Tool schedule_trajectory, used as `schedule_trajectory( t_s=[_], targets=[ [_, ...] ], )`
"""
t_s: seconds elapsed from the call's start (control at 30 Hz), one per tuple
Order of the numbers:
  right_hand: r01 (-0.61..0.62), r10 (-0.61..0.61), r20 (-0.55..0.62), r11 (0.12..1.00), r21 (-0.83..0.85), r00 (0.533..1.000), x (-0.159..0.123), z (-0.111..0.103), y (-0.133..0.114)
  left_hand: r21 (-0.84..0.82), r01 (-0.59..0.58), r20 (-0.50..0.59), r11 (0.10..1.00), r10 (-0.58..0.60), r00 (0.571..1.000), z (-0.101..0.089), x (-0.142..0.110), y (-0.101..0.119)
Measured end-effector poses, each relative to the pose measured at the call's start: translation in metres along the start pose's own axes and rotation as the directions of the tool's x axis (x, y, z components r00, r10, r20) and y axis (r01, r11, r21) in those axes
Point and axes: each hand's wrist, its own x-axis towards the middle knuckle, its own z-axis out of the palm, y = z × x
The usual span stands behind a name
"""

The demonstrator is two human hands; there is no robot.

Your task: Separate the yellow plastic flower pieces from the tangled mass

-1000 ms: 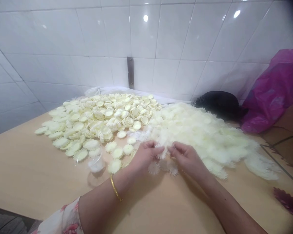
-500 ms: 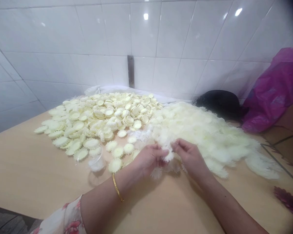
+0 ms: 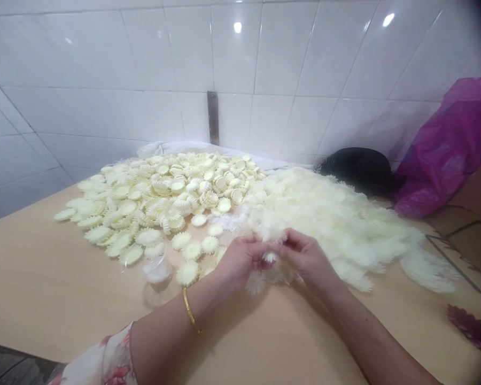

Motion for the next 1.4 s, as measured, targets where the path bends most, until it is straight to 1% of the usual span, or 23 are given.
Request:
schedule_trajectory(
  t_s=[0.1,0.17,0.23,0.3,0.37,0.47,0.6,0.73,0.9,1.17,1.23,1.27,1.33,1.4],
  targets=[
    [0.004,-0.004,-0.017,1.0,0.018,1.0,-0.001,-0.001,-0.001,-0.04,-0.018,0.047,0.999,0.02,0.999,0.0,-0.001,0.001],
    [0.02,-0.021,-0.025,1.0,-0.01,0.999,-0.001,-0.002,-0.001,-0.032,-0.03,0.072,0.999,0.032,0.997,0.0,-0.001,0.0],
    [0.041,-0.044,-0.032,0.994,-0.1,0.999,-0.001,-0.003,-0.001,0.034,-0.043,0.056,0.999,0.041,0.998,-0.001,0.0,-0.001],
    [0.066,-0.077,-0.048,0.977,-0.202,0.996,-0.001,-0.003,-0.001,0.137,-0.061,0.023,0.989,0.059,0.998,-0.002,0.0,-0.002],
    [0.077,-0.1,-0.082,0.967,-0.244,0.992,-0.001,-0.004,0.0,0.234,-0.096,0.021,0.967,0.094,0.995,-0.003,0.001,-0.004],
    [0.053,-0.07,-0.089,0.982,-0.18,0.994,-0.001,-0.005,0.001,0.328,-0.156,0.081,0.932,0.137,0.987,-0.004,0.0,-0.004],
    [-0.026,0.025,-0.035,0.999,-0.032,0.999,-0.002,-0.006,0.0,0.361,-0.179,0.147,0.915,0.134,0.98,-0.005,-0.002,0.0],
    [-0.103,0.103,0.007,0.989,0.109,0.995,-0.002,-0.005,-0.003,0.311,-0.184,0.19,0.933,0.129,0.973,-0.006,-0.002,0.002],
    [-0.186,0.193,-0.013,0.962,0.201,0.981,-0.001,-0.004,-0.006,0.249,-0.142,0.225,0.958,0.085,0.971,-0.008,0.002,0.001],
    [-0.245,0.246,0.032,0.925,0.29,0.969,0.0,-0.003,-0.009,0.108,-0.087,0.25,0.99,0.058,0.966,-0.005,0.004,0.003],
    [-0.243,0.243,0.031,0.931,0.271,0.969,0.0,-0.003,-0.009,0.087,-0.073,0.255,0.994,0.048,0.966,-0.004,0.004,0.002],
    [-0.219,0.224,0.007,0.946,0.237,0.975,0.0,-0.003,-0.009,0.081,-0.069,0.25,0.994,0.046,0.967,-0.003,0.004,0.001],
    [-0.133,0.142,-0.097,0.986,0.097,0.985,0.0,-0.003,-0.008,0.073,-0.065,0.221,0.995,0.047,0.974,-0.001,0.004,0.0],
    [-0.044,0.019,-0.22,0.993,-0.113,0.975,-0.001,-0.003,-0.007,0.061,-0.06,0.174,0.996,0.049,0.984,0.002,0.003,-0.002]
  ],
)
